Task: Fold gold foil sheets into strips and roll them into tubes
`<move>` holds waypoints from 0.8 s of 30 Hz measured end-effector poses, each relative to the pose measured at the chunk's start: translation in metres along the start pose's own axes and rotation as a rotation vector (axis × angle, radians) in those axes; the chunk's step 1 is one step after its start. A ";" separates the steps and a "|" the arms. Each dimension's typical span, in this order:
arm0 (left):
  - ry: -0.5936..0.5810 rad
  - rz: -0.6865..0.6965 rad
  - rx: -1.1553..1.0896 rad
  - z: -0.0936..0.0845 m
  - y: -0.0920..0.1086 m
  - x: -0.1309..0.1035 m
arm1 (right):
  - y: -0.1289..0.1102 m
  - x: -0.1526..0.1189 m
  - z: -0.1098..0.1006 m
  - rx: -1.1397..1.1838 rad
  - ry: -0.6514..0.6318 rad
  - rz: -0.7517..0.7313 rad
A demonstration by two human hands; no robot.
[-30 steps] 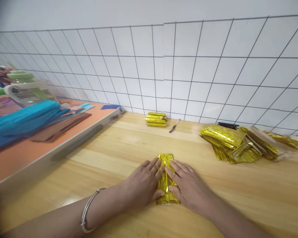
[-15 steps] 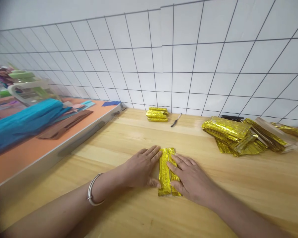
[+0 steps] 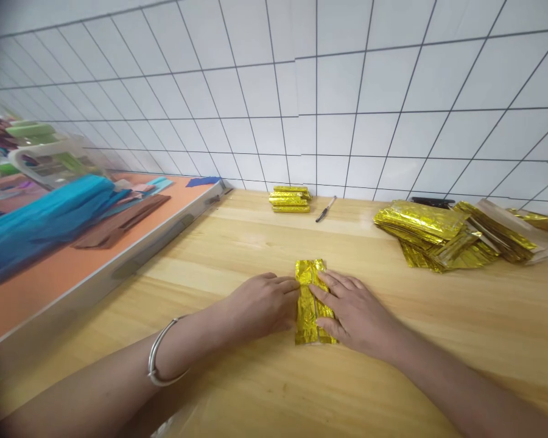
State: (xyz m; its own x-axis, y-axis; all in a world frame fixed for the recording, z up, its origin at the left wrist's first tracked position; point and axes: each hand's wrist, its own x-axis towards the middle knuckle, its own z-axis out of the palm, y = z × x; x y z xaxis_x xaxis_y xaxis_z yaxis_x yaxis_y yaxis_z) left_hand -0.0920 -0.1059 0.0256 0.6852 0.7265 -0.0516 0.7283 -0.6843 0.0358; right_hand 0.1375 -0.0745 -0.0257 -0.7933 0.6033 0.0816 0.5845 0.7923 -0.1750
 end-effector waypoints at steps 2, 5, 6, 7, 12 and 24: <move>-0.015 -0.020 -0.001 0.001 0.000 0.000 | -0.001 0.000 -0.001 0.003 -0.009 0.004; -0.012 -0.027 -0.006 0.001 0.000 0.000 | -0.001 0.000 -0.003 0.004 -0.031 0.011; -0.015 -0.015 -0.017 0.001 0.000 0.000 | -0.001 0.000 -0.003 0.007 -0.038 0.011; -0.020 0.001 -0.034 0.000 -0.001 0.001 | -0.001 0.000 -0.003 0.011 -0.044 0.011; 0.047 0.074 -0.175 0.000 -0.007 0.005 | 0.000 -0.001 -0.005 0.030 -0.063 0.012; 0.158 0.255 -0.259 0.028 -0.016 0.016 | 0.005 -0.003 0.006 0.097 0.015 0.033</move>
State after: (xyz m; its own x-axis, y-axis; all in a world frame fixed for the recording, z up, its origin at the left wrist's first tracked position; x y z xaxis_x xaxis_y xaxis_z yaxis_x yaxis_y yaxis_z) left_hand -0.0926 -0.0849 -0.0037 0.8227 0.5499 0.1445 0.4993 -0.8203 0.2789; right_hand 0.1417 -0.0722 -0.0323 -0.7710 0.6306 0.0886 0.5904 0.7600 -0.2719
